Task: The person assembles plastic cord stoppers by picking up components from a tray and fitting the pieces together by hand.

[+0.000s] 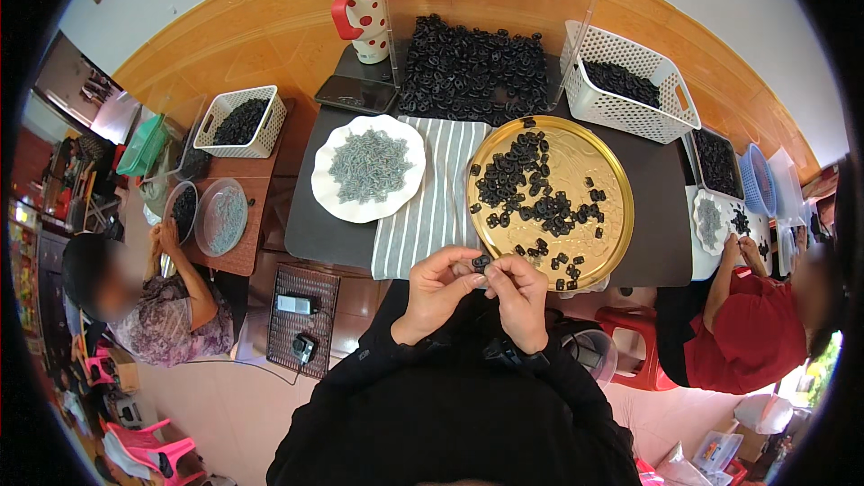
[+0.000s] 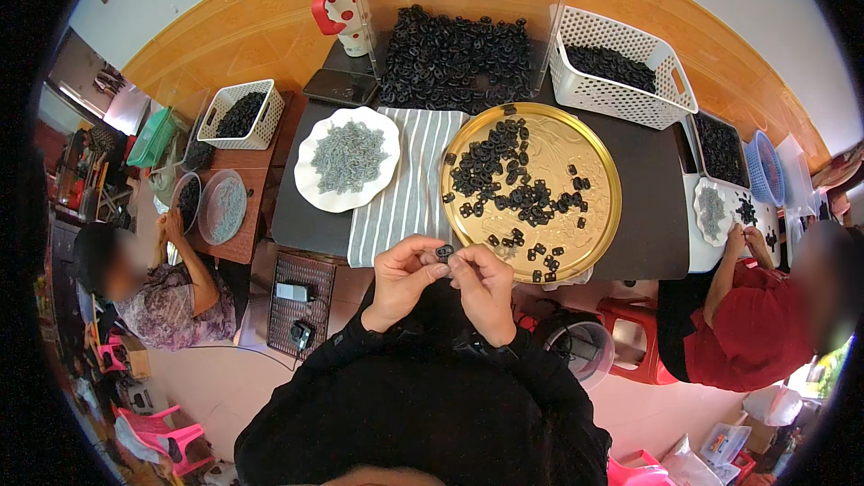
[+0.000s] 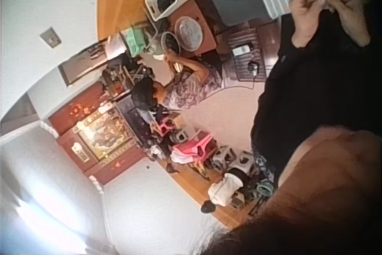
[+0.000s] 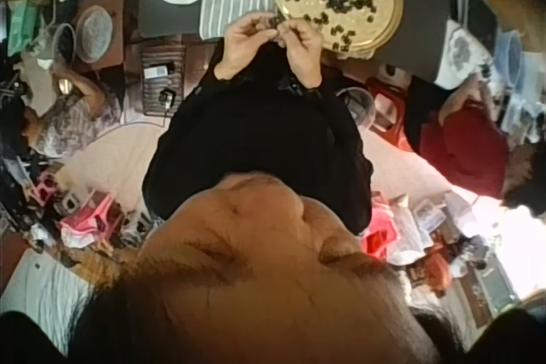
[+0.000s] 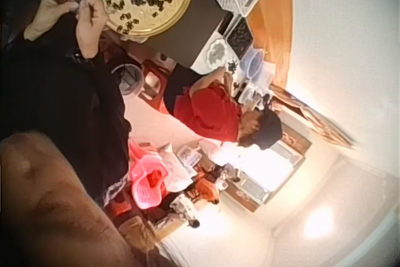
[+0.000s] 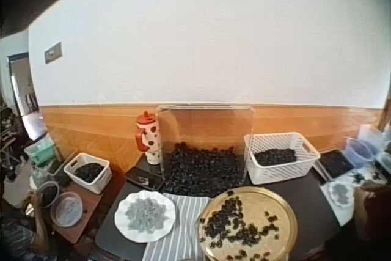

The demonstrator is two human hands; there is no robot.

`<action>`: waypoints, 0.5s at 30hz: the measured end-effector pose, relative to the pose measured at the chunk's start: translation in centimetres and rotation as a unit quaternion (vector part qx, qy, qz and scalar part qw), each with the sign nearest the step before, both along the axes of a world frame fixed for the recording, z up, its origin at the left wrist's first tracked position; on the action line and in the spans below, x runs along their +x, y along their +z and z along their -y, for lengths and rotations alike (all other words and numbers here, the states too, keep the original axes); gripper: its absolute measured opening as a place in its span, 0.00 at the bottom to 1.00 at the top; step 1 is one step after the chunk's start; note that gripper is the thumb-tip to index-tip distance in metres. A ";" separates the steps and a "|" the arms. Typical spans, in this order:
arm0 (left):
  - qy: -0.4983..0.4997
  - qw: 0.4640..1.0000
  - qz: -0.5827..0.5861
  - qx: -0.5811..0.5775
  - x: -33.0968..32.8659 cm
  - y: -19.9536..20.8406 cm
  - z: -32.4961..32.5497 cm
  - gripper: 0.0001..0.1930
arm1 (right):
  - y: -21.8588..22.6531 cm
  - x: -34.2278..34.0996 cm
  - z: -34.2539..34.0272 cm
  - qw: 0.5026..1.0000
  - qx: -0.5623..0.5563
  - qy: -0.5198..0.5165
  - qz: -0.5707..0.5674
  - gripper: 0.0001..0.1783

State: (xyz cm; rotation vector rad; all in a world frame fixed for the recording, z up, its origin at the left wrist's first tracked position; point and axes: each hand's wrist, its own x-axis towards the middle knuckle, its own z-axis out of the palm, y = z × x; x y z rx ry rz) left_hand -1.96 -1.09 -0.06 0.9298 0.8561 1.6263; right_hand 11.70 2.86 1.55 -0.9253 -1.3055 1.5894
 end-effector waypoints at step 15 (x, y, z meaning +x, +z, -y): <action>0.021 0.999 0.026 -0.009 0.6 -0.6 0.2 0.13 | 0.0 -1.0 1.0 0.996 -0.015 -0.060 -0.063 0.05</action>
